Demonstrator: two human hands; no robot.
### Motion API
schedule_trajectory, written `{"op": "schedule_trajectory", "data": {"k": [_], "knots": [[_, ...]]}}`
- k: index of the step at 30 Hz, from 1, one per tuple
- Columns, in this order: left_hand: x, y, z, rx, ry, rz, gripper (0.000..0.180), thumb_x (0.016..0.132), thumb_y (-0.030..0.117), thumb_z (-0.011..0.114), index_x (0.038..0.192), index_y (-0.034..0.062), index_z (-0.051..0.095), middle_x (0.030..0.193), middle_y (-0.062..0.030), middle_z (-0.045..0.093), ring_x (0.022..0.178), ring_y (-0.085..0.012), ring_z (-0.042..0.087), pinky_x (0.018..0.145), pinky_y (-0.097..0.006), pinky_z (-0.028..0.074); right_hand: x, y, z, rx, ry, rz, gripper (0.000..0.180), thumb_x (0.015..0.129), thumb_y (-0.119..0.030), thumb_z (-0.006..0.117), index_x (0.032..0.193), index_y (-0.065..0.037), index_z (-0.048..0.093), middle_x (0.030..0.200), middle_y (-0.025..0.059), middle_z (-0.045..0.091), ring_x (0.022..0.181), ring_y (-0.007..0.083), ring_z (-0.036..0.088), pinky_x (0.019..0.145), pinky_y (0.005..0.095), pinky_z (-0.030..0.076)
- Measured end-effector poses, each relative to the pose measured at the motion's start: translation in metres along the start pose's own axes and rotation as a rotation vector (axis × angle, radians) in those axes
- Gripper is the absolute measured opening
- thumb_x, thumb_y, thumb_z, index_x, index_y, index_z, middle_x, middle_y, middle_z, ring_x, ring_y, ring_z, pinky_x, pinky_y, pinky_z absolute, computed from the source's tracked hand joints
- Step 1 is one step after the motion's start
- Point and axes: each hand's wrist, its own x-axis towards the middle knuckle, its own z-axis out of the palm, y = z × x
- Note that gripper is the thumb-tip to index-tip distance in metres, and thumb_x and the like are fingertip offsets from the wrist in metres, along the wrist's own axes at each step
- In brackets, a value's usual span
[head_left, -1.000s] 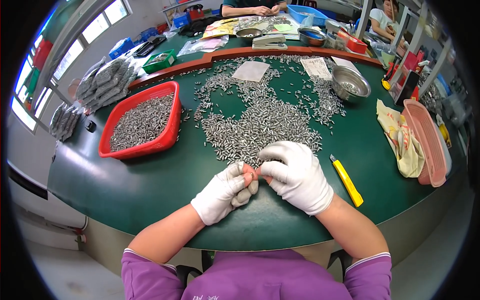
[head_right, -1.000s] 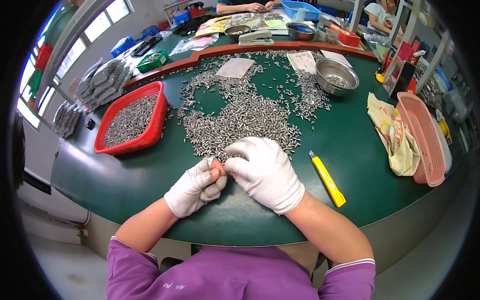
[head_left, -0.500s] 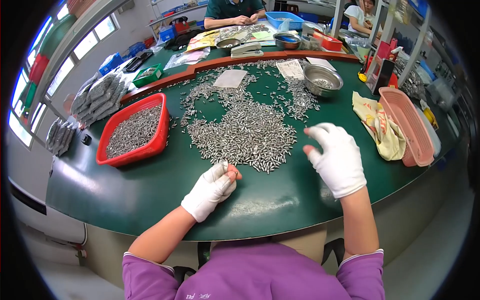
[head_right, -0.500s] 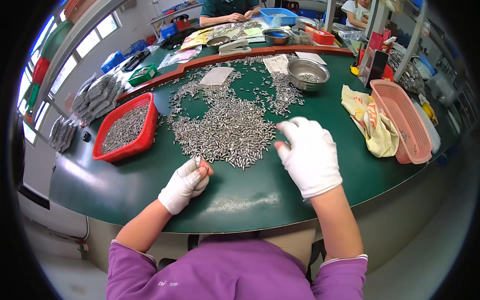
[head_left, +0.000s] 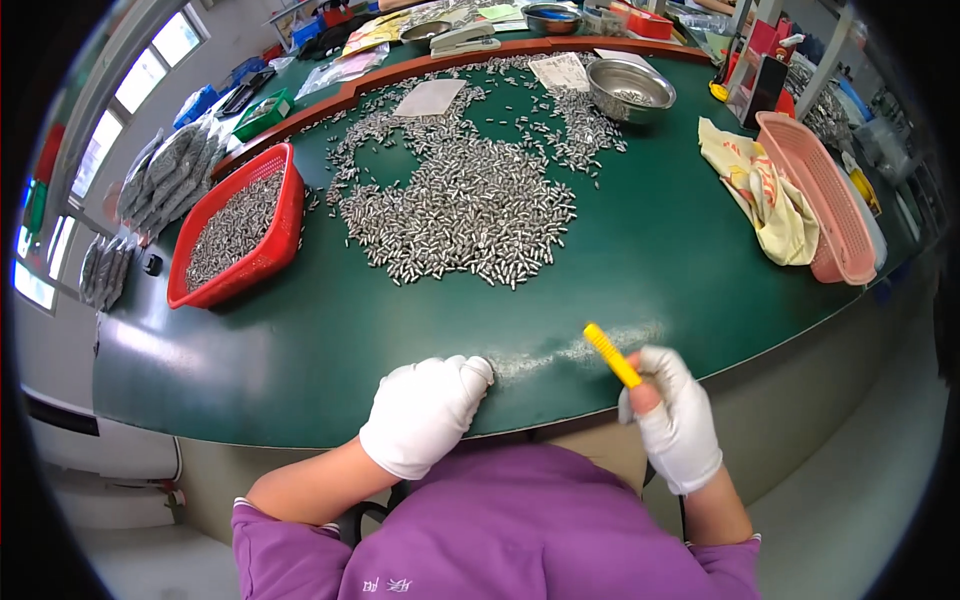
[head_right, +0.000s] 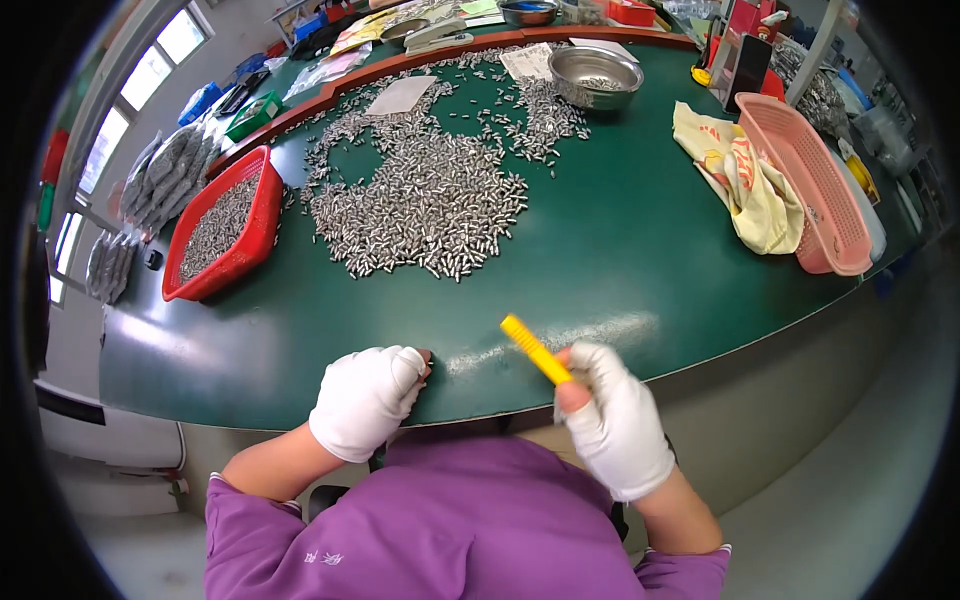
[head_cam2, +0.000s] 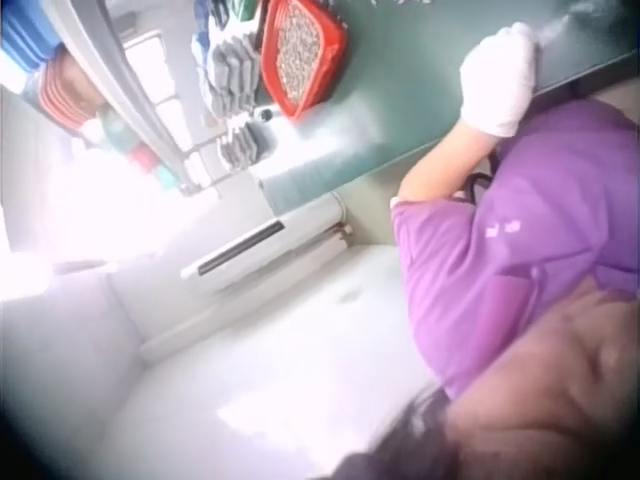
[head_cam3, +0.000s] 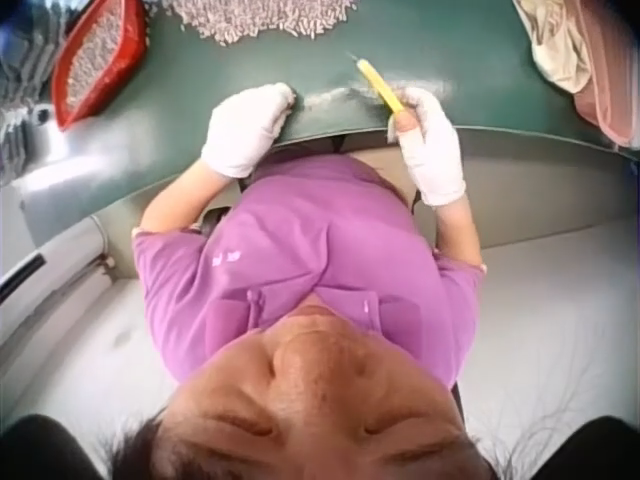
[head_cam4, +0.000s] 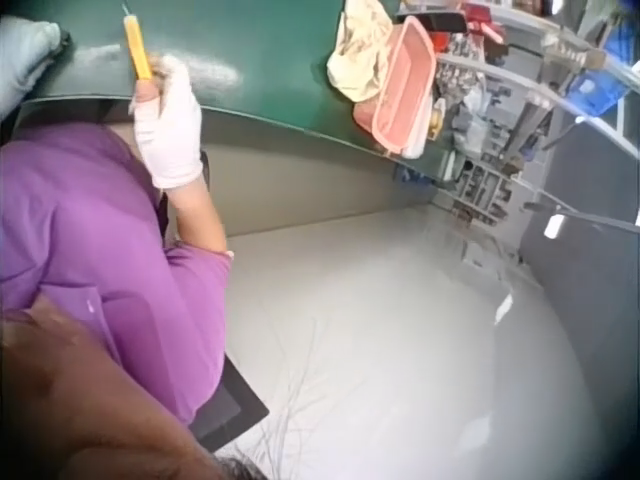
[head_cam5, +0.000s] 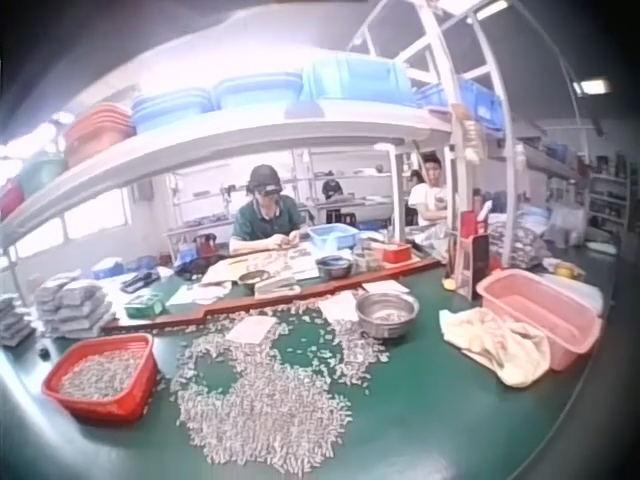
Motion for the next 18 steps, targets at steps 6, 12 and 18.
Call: {"op": "schedule_trajectory", "data": {"k": [6,12,18], "knots": [[-0.002,0.002,0.0,-0.023,0.011,0.006,0.018,0.083,0.012,0.064,0.101,0.0103,0.06,0.079,-0.0062,0.067,0.072,-0.0276,0.065,0.062,-0.039,0.051,-0.032,-0.005,0.022,-0.368,-0.228,-0.002,0.06,0.09,-0.027,0.063,0.145,-0.016,0.04,0.101,0.0177,0.067,0.082,0.0375,0.065,0.075,0.0427,0.053],[-0.002,0.008,0.003,-0.062,0.079,-0.084,0.009,0.086,0.016,0.065,0.092,0.0097,0.062,0.075,-0.0077,0.065,0.07,-0.0289,0.065,0.062,-0.04,0.05,-0.024,-0.007,0.038,-0.635,-0.158,-0.219,0.058,0.088,-0.015,0.062,0.144,-0.017,0.046,0.072,0.008,0.065,0.057,0.0284,0.062,0.054,0.0399,0.052],[0.0,0.007,0.002,-0.051,0.07,-0.088,0.008,0.085,0.015,0.066,0.088,0.0102,0.061,0.074,-0.0084,0.064,0.07,-0.0299,0.064,0.061,-0.04,0.05,-0.019,-0.013,0.049,-0.804,-0.143,-0.253,0.059,0.086,-0.015,0.063,0.143,-0.018,0.048,0.067,0.0056,0.061,0.053,0.0245,0.059,0.048,0.0382,0.049]]}}
